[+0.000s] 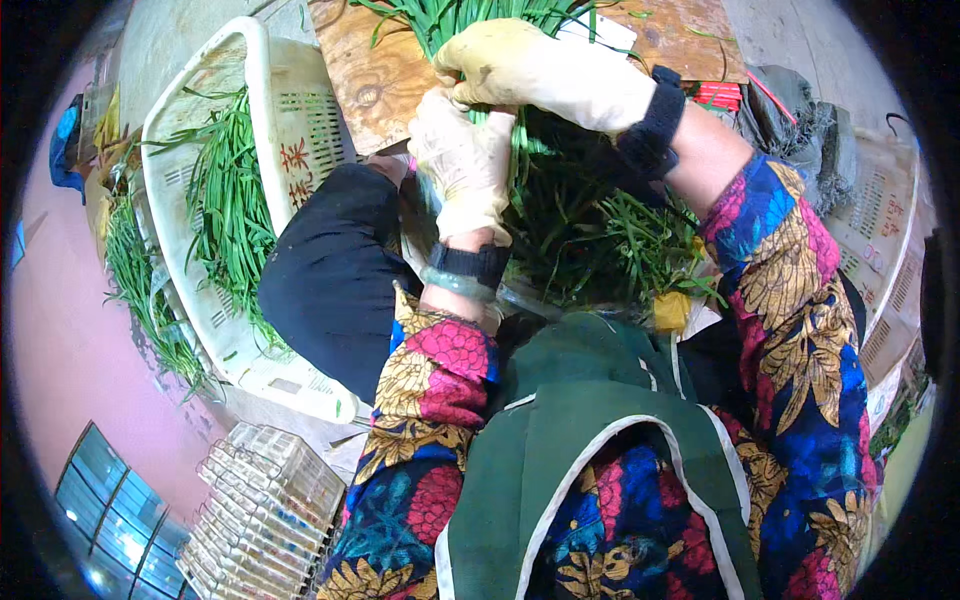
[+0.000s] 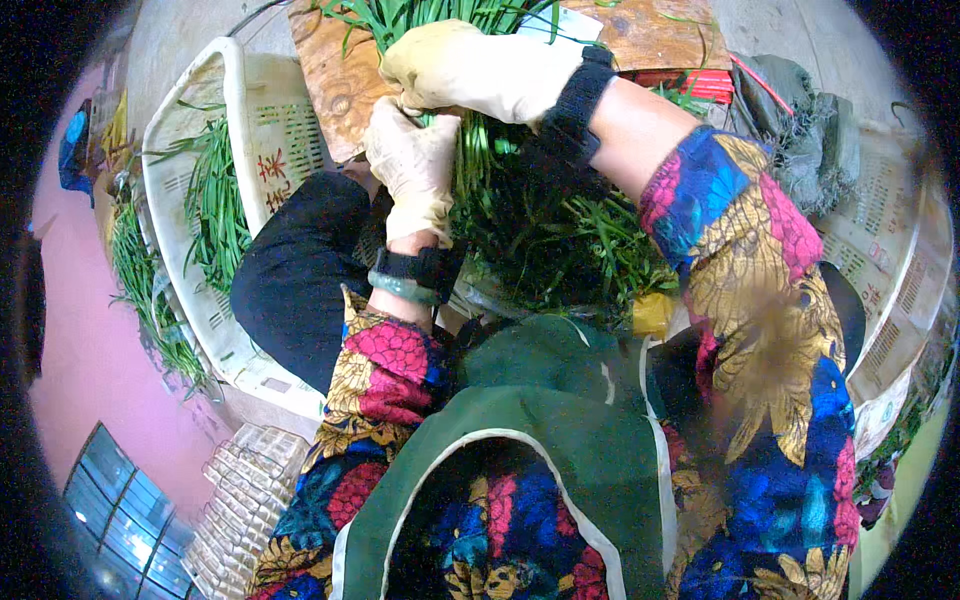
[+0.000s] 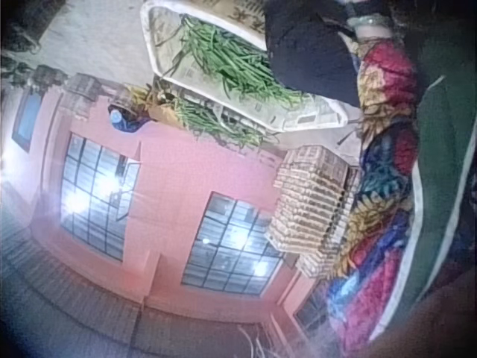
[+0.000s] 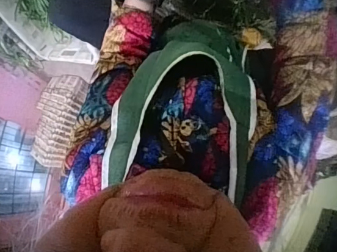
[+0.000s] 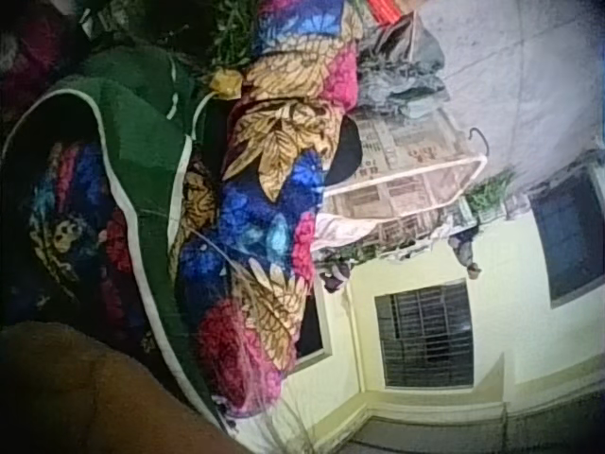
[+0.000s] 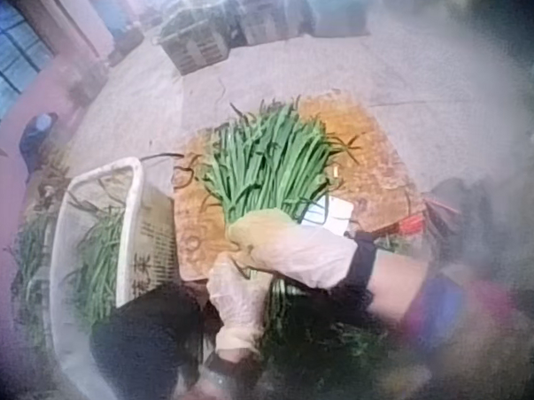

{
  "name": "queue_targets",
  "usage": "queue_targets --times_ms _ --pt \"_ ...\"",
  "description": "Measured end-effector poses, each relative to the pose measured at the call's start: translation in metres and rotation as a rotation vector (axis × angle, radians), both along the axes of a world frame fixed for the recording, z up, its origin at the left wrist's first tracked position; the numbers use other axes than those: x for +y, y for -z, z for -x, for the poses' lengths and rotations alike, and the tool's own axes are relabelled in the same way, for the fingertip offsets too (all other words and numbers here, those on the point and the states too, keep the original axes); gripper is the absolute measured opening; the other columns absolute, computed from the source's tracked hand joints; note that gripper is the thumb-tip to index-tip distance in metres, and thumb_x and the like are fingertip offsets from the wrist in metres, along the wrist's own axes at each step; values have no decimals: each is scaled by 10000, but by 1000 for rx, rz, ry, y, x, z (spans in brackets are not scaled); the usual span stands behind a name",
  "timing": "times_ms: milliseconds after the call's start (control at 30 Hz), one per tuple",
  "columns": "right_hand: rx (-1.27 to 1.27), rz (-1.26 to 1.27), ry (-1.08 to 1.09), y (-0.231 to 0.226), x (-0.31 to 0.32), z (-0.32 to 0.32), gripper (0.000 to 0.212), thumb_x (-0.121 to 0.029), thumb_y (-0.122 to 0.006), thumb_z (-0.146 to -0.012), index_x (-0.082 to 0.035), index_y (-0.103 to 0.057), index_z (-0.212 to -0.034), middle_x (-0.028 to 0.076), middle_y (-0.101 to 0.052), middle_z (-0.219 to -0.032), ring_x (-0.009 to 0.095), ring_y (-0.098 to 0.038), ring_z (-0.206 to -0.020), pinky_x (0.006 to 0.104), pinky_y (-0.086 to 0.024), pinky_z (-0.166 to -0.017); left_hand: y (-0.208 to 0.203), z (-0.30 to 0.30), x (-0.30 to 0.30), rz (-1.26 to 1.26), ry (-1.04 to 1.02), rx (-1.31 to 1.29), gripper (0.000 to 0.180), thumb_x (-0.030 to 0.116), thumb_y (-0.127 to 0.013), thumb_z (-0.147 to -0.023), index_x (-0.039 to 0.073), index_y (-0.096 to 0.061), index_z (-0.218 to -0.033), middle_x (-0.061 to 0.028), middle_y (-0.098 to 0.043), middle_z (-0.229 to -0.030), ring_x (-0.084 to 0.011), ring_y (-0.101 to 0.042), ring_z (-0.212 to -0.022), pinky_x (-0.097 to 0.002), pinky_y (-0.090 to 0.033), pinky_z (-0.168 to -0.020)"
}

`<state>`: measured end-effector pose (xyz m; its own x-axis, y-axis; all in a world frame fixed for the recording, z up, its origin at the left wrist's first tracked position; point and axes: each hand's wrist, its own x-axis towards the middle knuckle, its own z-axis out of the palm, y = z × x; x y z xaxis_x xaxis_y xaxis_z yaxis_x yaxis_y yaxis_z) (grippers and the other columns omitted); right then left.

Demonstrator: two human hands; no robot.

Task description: Bundling chives with red ties and trimming the root ends with a cleaver.

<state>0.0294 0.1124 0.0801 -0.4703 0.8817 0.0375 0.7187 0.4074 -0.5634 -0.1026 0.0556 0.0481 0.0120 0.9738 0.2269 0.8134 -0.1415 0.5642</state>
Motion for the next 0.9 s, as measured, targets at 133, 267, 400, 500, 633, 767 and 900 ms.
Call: queue_targets --times_ms 133,267,400,500,633,767,900 --pt "37 -98 43 3 6 -5 161 -179 -626 -711 -33 -607 -776 175 -615 -754 362 -619 -748 416 -498 -657 -4 -7 7 49 -2 -31 272 264 -673 -760 19 -555 -753 -151 -590 -681 -327 -569 -632 -406 -448 -628" --pt "-196 102 101 -7 7 8 190 -176 -625 -710 -51 -699 -832 168 -677 -824 326 -672 -788 412 -541 -657 2 5 7 -71 90 10 170 158 -556 -845 -5 -601 -866 -185 -612 -811 -317 -587 -783 -388 -451 -728" --pt "-186 206 119 -8 -4 -3 184 -188 -669 -681 -47 -699 -796 151 -681 -803 314 -674 -780 393 -540 -657 -2 10 13 268 73 -168 229 190 -564 -881 -27 -625 -920 -155 -640 -865 -226 -571 -792 -338 -449 -764" --pt "-48 250 169 -27 -19 -16 136 -166 -669 -682 -42 -680 -738 153 -660 -729 309 -673 -715 399 -530 -614 -19 13 27 399 107 -181 202 187 -593 -859 -6 -640 -895 -94 -626 -833 -158 -543 -737 -296 -445 -707" --pt "67 147 389 14 -46 -10 114 -126 -636 -699 -50 -682 -771 150 -668 -758 323 -671 -717 407 -533 -611 -19 -3 37 384 178 -98 170 152 -641 -834 4 -637 -918 -53 -617 -827 -134 -530 -703 -277 -442 -669" --pt "250 199 463 13 -53 -37 144 -185 -591 -744 -64 -638 -806 147 -650 -811 325 -641 -774 416 -511 -657 -12 12 51 411 289 -320 145 145 -674 -842 42 -590 -902 -7 -587 -828 -116 -533 -729 -235 -434 -657" --pt "90 227 649 25 -59 -88 174 -190 -578 -731 -58 -629 -834 161 -636 -836 331 -627 -779 427 -495 -682 -22 2 39 688 208 -597 600 134 -803 -713 1 -425 -1161 -78 -555 -1011 -145 -535 -880 -268 -458 -809"
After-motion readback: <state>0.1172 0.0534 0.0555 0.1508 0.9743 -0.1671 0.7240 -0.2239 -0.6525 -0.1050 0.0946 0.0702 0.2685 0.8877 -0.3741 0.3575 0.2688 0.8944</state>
